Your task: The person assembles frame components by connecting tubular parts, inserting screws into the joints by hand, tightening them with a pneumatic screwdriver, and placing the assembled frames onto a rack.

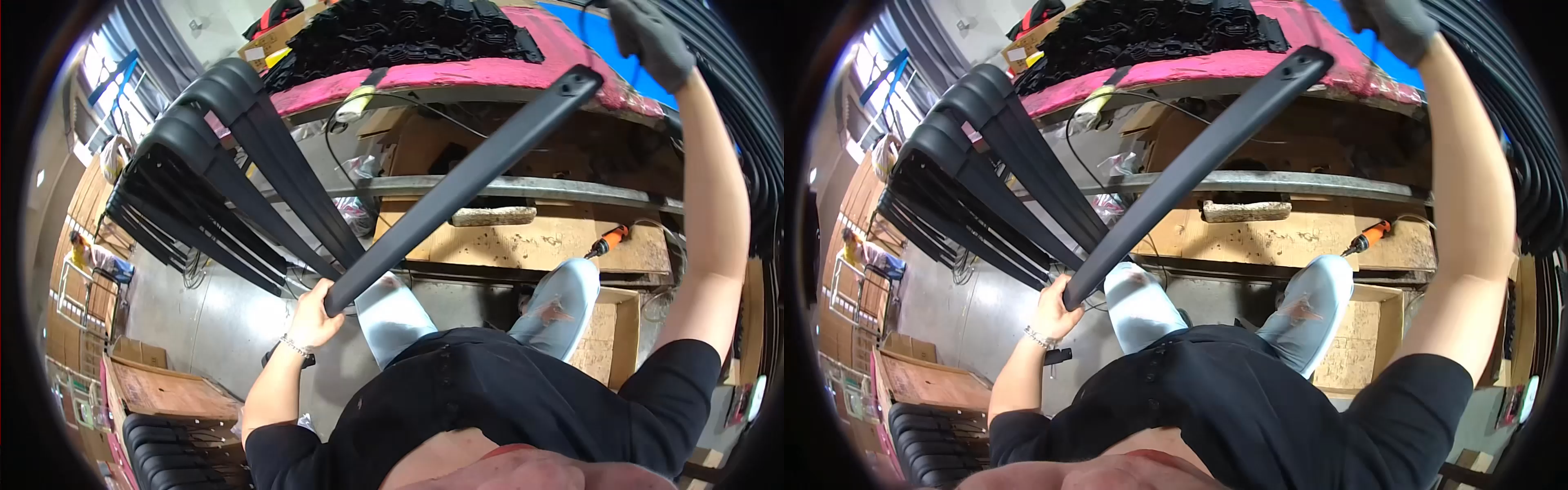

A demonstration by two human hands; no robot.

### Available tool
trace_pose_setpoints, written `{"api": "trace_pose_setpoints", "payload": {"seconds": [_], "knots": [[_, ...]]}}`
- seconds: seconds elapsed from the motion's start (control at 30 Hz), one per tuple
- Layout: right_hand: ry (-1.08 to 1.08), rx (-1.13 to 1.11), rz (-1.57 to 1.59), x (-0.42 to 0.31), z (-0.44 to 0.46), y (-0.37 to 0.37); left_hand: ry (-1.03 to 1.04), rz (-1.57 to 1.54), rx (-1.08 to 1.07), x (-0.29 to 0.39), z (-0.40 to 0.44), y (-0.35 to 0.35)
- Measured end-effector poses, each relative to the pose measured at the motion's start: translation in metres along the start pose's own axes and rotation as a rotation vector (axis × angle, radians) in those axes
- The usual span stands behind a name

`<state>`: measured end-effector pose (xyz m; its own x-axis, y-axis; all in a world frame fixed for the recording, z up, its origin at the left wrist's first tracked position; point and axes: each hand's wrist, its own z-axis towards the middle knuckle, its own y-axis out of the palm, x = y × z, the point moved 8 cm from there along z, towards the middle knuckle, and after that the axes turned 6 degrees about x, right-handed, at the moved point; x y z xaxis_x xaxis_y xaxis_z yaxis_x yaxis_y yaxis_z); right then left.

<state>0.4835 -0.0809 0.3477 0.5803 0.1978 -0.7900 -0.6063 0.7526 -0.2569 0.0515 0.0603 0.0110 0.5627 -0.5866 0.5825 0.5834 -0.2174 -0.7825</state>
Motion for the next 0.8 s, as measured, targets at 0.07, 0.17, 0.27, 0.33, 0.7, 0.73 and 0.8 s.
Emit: {"api": "trace_pose_setpoints", "payload": {"seconds": [0.07,0.17,0.27,0.33,0.7,0.73,0.8], "knots": [[-0.035,-0.171,0.087,0.017,0.004,0.010,0.039,-0.041,0.081,-0.024,-0.001,-0.005],[0.021,-0.273,0.125,0.080,-0.014,-0.007,0.045,0.037,0.035,-0.035,-0.015,-0.046],[0.047,-0.430,-0.003,0.102,-0.020,0.000,-0.018,0.084,0.005,-0.051,-0.024,-0.054],[-0.031,-0.495,-0.055,0.088,-0.023,0.023,-0.055,0.066,0.038,-0.068,-0.027,-0.052],[0.136,-0.727,-0.076,0.068,-0.080,0.090,-0.083,0.116,0.065,-0.091,-0.047,-0.058],[0.137,-0.729,-0.074,0.082,-0.080,0.082,-0.081,0.120,0.080,-0.095,-0.049,-0.060],[0.069,-0.525,0.097,0.103,-0.059,0.053,-0.087,0.122,0.095,-0.099,-0.051,-0.059]]}}
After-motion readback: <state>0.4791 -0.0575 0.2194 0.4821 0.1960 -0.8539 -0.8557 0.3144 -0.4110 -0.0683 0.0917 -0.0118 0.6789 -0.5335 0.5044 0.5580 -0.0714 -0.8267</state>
